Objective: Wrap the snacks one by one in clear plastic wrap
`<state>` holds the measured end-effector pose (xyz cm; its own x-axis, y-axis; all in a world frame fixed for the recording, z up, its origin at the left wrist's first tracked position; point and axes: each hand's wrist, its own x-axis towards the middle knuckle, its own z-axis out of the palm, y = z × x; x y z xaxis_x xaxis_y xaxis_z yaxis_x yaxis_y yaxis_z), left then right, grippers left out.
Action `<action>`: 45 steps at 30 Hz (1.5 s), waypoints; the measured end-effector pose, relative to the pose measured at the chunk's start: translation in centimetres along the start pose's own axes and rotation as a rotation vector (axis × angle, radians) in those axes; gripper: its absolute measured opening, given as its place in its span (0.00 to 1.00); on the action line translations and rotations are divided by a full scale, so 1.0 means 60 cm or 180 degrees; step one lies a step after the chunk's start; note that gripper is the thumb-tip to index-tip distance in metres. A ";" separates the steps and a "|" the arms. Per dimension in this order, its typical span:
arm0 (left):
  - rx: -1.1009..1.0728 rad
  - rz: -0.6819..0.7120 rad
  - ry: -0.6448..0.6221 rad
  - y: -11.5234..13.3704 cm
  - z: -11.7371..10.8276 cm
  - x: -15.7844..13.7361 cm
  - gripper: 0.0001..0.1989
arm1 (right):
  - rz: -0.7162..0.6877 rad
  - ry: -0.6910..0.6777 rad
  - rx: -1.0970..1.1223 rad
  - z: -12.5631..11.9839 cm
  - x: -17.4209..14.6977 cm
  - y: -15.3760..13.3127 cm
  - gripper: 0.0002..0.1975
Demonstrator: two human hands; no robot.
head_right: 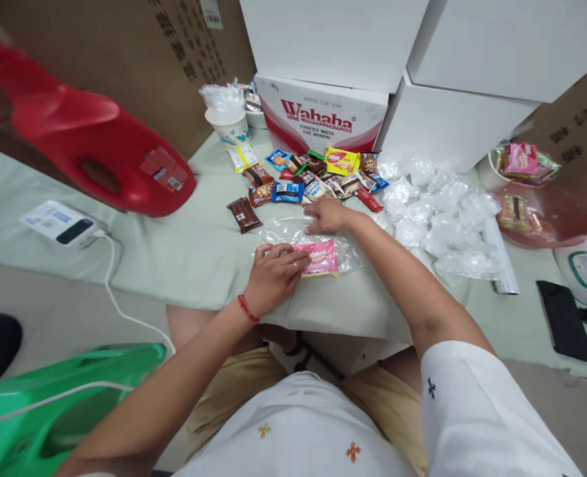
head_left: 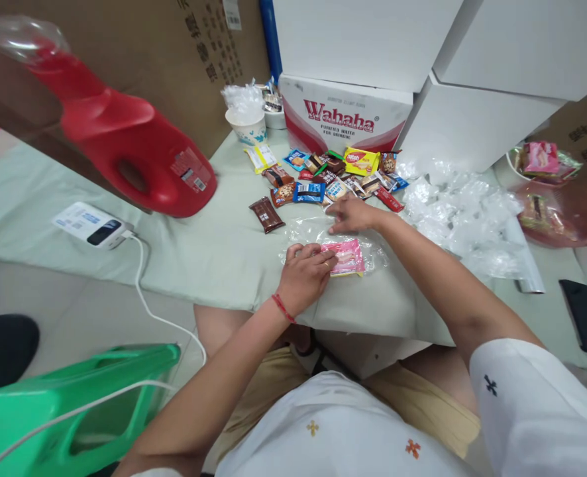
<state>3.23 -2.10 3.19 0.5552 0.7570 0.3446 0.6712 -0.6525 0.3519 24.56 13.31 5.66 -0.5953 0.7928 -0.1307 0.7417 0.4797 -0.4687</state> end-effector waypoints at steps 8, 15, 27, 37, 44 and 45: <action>0.0172 -0.0064 -0.0083 0.004 0.003 -0.004 0.14 | -0.0391 -0.0536 0.0569 -0.049 -0.049 -0.056 0.08; -0.0544 -0.0151 -0.0206 -0.010 0.009 -0.013 0.15 | -0.0642 -0.0036 0.0036 0.069 -0.177 -0.107 0.25; -0.2323 -0.1490 0.0523 -0.141 -0.022 0.010 0.44 | -0.0560 0.0093 -0.0551 0.111 -0.192 -0.109 0.23; -0.2048 -0.1584 0.0704 -0.183 -0.065 -0.060 0.07 | -0.0661 0.0263 -0.0187 0.121 -0.197 -0.096 0.22; -0.1183 -0.2182 0.0877 -0.148 -0.029 -0.056 0.11 | -0.0741 0.0363 -0.0332 0.124 -0.208 -0.109 0.20; -0.1001 -0.2122 0.0748 -0.137 -0.024 -0.048 0.11 | -0.0763 0.0401 -0.0366 0.124 -0.212 -0.113 0.19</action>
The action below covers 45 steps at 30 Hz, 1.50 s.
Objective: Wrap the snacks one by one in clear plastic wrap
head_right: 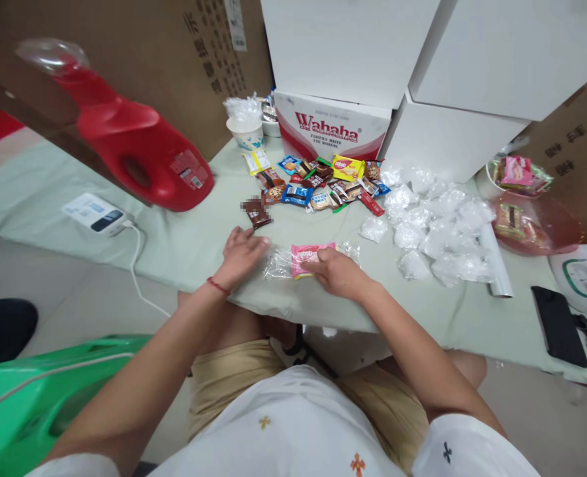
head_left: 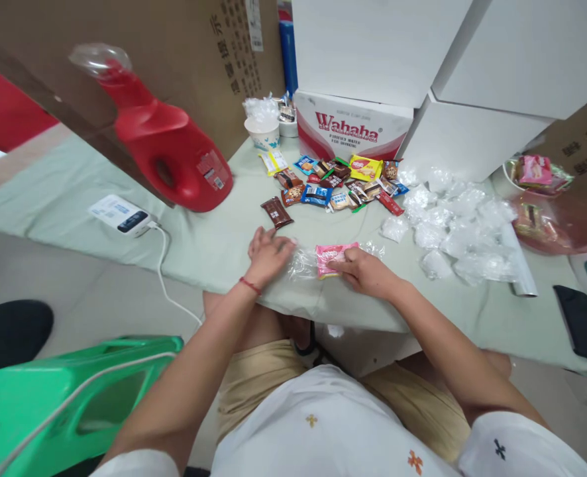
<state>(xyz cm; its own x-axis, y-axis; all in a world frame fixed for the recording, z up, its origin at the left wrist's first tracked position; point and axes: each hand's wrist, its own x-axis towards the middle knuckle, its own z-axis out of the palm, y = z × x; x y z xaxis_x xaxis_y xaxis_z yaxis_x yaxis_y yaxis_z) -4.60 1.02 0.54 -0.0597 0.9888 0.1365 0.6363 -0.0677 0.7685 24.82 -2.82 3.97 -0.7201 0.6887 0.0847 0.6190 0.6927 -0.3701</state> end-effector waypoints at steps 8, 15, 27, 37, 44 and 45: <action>-0.0128 -0.0160 -0.1218 0.083 -0.022 -0.012 0.06 | 0.0183 -0.0022 -0.0216 0.008 -0.014 -0.011 0.23; -0.1276 -0.1073 -0.1320 0.170 0.077 -0.020 0.08 | 0.0162 0.0158 -0.0029 0.015 -0.006 -0.018 0.18; 0.1323 -0.0042 -0.1040 0.187 0.073 -0.059 0.17 | 0.2938 0.1633 0.0448 0.013 -0.057 0.063 0.25; 0.1077 -0.0601 -0.1155 0.154 0.091 -0.030 0.23 | 0.2485 0.1356 0.0582 0.001 -0.004 -0.006 0.07; 0.0551 -0.0314 -0.1357 0.156 0.086 -0.035 0.14 | 0.2008 0.0839 -0.0304 0.047 0.038 -0.082 0.13; 0.0418 -0.0384 -0.1348 0.153 0.084 -0.033 0.15 | 0.1811 0.0883 -0.0254 0.050 0.032 -0.086 0.13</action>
<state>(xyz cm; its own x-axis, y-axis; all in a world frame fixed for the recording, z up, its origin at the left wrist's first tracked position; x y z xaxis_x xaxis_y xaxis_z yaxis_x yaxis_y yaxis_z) 5.24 -0.88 4.14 0.1630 0.9576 -0.2376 0.7378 0.0415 0.6737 19.33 -5.73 3.24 -0.1705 0.9760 0.1355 0.9099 0.2087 -0.3584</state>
